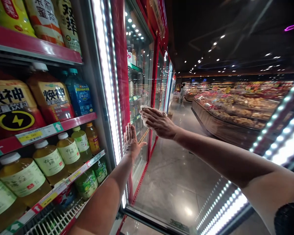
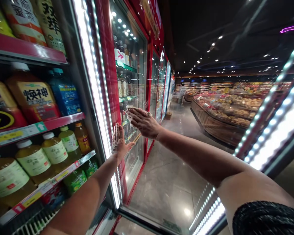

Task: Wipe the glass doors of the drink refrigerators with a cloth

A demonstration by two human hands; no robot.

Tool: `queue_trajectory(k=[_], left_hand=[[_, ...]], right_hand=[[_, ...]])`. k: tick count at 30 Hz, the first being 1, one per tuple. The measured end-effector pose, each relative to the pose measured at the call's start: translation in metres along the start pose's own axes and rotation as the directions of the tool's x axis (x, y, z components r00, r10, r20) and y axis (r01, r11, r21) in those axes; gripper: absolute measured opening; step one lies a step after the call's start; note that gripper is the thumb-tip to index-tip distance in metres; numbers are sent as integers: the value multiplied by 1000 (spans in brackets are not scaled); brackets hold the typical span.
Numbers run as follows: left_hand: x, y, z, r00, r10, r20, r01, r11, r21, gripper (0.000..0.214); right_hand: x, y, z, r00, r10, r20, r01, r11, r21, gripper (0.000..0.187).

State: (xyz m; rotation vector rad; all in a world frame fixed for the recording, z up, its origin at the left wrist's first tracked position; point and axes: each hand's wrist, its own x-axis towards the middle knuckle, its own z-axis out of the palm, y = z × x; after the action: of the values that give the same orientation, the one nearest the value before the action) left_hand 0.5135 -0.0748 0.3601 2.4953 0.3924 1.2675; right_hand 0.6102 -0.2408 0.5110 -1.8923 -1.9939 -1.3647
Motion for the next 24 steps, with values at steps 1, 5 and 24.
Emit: queue_trajectory(k=[1,5,24], left_hand=[[-1,1,0,1000,-4,-2,4,1000,-4,122],[-2,4,-1,1000,-8,-10,8,1000,22,119],[-1,4,-5,998,17,-59,-16,1000,9,104]], right_hand=[[4,1,2,999,-33,17,33,999,4,57],[41,14,-3,991,72,-116,-77,996,-38,53],[141,-22,54,998,61,23,-59,995,-78,46]])
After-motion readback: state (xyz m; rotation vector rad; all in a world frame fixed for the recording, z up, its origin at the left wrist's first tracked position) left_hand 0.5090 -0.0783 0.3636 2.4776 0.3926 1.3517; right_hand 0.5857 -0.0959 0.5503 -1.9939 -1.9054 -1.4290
